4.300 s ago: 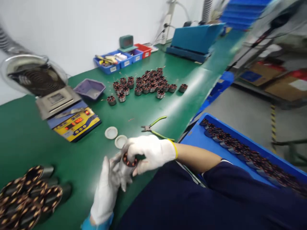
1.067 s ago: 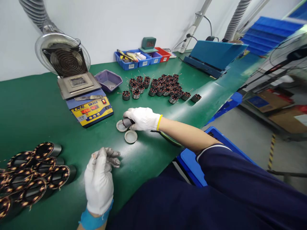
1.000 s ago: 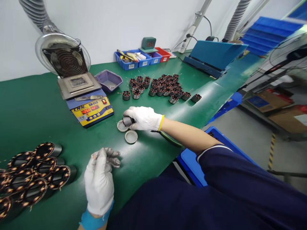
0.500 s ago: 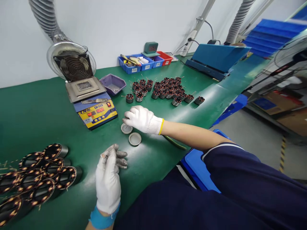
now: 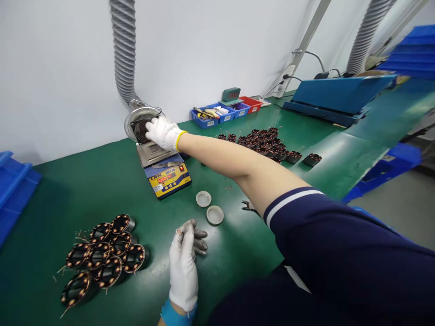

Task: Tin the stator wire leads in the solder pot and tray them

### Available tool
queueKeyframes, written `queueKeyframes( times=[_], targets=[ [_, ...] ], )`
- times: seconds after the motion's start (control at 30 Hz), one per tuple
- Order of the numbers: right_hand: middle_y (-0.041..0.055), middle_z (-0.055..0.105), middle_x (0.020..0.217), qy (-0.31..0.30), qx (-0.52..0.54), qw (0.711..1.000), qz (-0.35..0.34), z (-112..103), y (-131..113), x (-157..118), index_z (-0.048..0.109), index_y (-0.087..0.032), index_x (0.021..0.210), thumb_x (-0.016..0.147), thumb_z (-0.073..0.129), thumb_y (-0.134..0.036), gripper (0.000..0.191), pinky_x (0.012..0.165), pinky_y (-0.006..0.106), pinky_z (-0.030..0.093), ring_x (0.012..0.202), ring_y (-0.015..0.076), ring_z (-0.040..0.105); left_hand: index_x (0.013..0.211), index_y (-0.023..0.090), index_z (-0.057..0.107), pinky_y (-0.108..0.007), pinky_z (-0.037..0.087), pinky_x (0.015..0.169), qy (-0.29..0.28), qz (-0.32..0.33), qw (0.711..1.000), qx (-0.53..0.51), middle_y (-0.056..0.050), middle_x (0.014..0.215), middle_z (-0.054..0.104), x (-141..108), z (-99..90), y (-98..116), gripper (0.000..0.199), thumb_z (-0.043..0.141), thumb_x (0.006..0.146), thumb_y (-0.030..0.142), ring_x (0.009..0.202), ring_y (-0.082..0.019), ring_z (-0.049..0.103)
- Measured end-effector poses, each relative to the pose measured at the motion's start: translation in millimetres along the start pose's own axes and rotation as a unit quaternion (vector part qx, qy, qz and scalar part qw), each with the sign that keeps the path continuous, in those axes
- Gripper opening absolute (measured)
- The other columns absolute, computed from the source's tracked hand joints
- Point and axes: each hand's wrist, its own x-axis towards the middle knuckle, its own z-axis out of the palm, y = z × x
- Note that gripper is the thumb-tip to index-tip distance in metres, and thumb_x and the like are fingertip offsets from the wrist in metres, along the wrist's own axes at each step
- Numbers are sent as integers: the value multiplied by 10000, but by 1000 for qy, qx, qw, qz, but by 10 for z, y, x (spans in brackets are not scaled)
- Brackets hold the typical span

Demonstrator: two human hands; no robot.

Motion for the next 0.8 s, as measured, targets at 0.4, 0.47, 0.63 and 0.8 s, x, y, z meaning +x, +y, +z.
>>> queueKeyframes(
  times=[0.4,0.47,0.63,0.8],
  targets=[
    [145,651,1140,47,119,979,157,62,218,63,620,10,1118,938,342,-414,538,892,339,489,1110,277,640,1048,139,651,-232,457,550,-23,-33,998,-38,-43,811,652,-53,-8,18,452,645,844,542,613,-116,585],
    [173,683,1107,43,144,972,179,109,163,114,645,-26,1072,845,587,-460,492,879,344,531,1062,284,669,1055,137,650,-237,461,554,-22,-32,999,-37,-46,820,654,-44,-12,27,456,645,843,541,611,-117,583],
    [159,700,1000,77,241,945,208,93,122,100,673,-61,1034,750,717,-446,480,877,352,523,1004,246,654,1045,148,663,-250,460,556,-15,-38,998,-40,-52,811,656,-13,-19,45,455,655,827,547,614,-126,579],
    [16,594,606,136,505,816,248,-37,420,-487,677,-115,703,611,824,-460,385,772,312,488,777,165,592,1049,126,666,-258,454,549,18,-63,997,-51,-69,831,678,22,36,65,540,754,729,553,618,-137,588]
  ],
)
